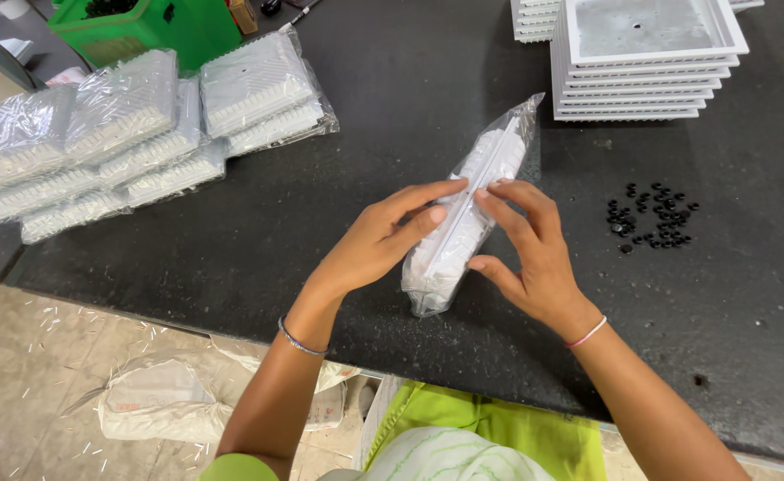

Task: The person places small black fasteners onto a white square plastic panel, presses them into position, and stacks the panel with others. They then wrap completed panels in clear plastic bags and set the wrapped panels aside on the workbench.

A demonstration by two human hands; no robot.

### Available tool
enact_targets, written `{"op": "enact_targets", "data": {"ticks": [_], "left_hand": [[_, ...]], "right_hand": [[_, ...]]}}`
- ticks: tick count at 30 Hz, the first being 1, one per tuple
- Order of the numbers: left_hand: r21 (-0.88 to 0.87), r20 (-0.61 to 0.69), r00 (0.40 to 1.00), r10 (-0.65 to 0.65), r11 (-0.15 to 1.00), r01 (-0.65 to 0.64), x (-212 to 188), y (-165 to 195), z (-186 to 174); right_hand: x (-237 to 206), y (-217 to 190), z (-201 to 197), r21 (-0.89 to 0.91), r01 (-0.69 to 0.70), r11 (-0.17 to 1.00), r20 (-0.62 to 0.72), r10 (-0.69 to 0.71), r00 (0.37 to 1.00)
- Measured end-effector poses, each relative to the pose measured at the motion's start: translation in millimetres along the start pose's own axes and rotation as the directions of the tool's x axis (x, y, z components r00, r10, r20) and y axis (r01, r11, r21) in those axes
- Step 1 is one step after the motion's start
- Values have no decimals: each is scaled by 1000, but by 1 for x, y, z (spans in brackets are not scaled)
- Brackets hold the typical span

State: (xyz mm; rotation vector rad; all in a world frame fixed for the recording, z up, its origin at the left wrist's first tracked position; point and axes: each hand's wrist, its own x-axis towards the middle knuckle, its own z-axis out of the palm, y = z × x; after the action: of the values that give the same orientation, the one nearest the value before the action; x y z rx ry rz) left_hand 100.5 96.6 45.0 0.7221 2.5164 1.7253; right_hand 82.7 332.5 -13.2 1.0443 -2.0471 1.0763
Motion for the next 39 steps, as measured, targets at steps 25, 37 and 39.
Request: {"op": "enact_targets", "data": {"ticks": [25,37,39], "left_hand": [[-317,-421,907,-27,941,-119,-82,-66,2],[-412,-640,754,-146,894,-177,-79,-79,4],[-351,-673,721,-163,929,-118,-73,-78,4]], "right_hand": [[-13,-5,44,-84,-35,996,367,64,928],[-17,5,42,-17,-183,983,388,175,905],[-19,9,42,-13,-189,982,387,179,905]]}}
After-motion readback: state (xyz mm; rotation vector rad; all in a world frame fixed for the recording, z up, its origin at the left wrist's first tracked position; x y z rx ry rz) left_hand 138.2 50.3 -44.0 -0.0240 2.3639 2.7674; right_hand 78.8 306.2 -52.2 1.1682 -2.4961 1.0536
